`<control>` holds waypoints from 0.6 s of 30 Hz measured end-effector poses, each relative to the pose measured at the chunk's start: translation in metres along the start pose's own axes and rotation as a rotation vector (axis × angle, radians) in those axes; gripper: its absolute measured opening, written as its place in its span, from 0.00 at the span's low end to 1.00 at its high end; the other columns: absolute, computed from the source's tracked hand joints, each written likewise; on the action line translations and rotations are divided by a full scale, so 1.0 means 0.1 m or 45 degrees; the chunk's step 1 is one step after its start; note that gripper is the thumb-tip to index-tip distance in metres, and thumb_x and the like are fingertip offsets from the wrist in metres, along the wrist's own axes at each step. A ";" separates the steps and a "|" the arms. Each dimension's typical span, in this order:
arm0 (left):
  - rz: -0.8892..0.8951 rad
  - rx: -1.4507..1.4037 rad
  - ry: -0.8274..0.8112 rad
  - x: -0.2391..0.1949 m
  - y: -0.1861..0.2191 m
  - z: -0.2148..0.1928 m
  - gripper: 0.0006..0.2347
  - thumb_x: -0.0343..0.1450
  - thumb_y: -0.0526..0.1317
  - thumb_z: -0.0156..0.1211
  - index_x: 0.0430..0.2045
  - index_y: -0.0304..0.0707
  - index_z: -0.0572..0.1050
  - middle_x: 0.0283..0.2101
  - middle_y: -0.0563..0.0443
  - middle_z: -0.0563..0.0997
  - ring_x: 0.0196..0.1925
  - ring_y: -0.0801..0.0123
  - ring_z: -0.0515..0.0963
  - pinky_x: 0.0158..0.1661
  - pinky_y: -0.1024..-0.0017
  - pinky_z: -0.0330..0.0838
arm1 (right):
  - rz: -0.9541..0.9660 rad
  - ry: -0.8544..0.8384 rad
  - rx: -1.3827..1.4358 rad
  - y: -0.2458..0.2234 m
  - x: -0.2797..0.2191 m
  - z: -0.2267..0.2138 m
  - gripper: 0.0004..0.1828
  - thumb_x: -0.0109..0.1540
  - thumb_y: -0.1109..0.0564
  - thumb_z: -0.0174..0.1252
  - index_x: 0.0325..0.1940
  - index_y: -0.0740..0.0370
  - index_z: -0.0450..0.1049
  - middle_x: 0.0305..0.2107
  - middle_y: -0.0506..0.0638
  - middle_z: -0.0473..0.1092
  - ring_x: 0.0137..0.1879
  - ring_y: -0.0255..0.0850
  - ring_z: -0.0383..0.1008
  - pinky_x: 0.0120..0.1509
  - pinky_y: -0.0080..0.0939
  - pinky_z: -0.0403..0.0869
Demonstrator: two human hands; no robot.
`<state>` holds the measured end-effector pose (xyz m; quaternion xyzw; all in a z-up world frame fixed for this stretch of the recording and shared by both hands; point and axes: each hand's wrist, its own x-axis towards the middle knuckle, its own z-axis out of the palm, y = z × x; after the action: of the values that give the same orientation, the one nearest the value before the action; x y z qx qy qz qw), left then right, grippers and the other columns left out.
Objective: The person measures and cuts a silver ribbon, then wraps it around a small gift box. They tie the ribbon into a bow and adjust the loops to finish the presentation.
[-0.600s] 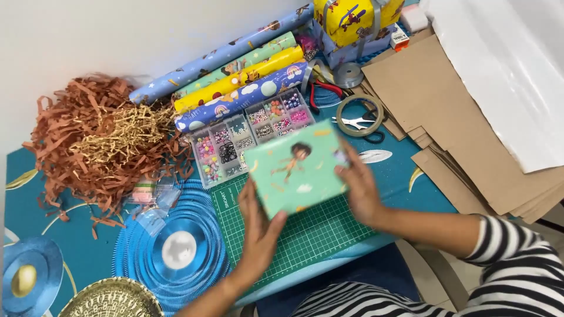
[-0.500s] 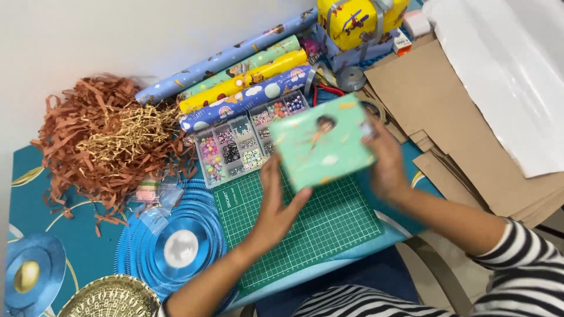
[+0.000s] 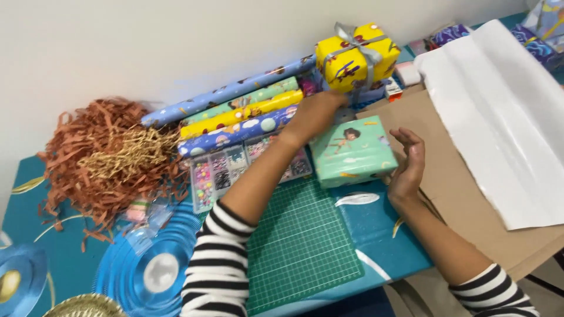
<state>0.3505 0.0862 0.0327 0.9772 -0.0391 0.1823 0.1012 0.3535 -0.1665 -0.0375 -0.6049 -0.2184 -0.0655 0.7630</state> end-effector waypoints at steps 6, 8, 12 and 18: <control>0.197 0.298 -0.466 0.59 -0.69 0.87 0.10 0.71 0.42 0.68 0.43 0.68 0.88 0.42 0.57 0.89 0.48 0.54 0.88 0.47 0.47 0.84 | 0.029 0.244 -0.044 0.21 0.12 -0.20 0.19 0.74 0.44 0.39 0.61 0.52 0.69 0.45 0.50 0.71 0.57 0.39 0.70 0.63 0.38 0.59; 0.241 0.247 -0.477 0.53 -0.57 0.70 0.07 0.73 0.46 0.67 0.42 0.63 0.88 0.41 0.53 0.89 0.47 0.52 0.88 0.47 0.46 0.83 | 0.100 0.248 -0.034 0.30 0.15 -0.23 0.18 0.74 0.45 0.41 0.61 0.53 0.68 0.44 0.50 0.70 0.55 0.39 0.69 0.58 0.36 0.63; 0.354 0.114 -0.438 0.39 -0.37 0.46 0.05 0.75 0.45 0.66 0.39 0.51 0.85 0.37 0.50 0.87 0.45 0.50 0.88 0.46 0.50 0.82 | 0.164 0.211 -0.088 0.25 0.11 -0.18 0.16 0.72 0.47 0.43 0.59 0.54 0.68 0.44 0.47 0.67 0.54 0.36 0.67 0.51 0.33 0.68; 0.404 0.159 -0.366 0.28 -0.24 0.32 0.10 0.74 0.42 0.68 0.49 0.49 0.79 0.48 0.48 0.80 0.47 0.47 0.85 0.41 0.48 0.83 | -0.019 0.108 -0.070 0.11 0.08 -0.06 0.19 0.71 0.43 0.41 0.59 0.55 0.65 0.42 0.49 0.64 0.55 0.39 0.65 0.66 0.40 0.60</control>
<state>0.3902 0.1017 0.0090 0.9791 -0.1950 0.0570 0.0041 0.3666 -0.1686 -0.0446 -0.6207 -0.1885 -0.1026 0.7541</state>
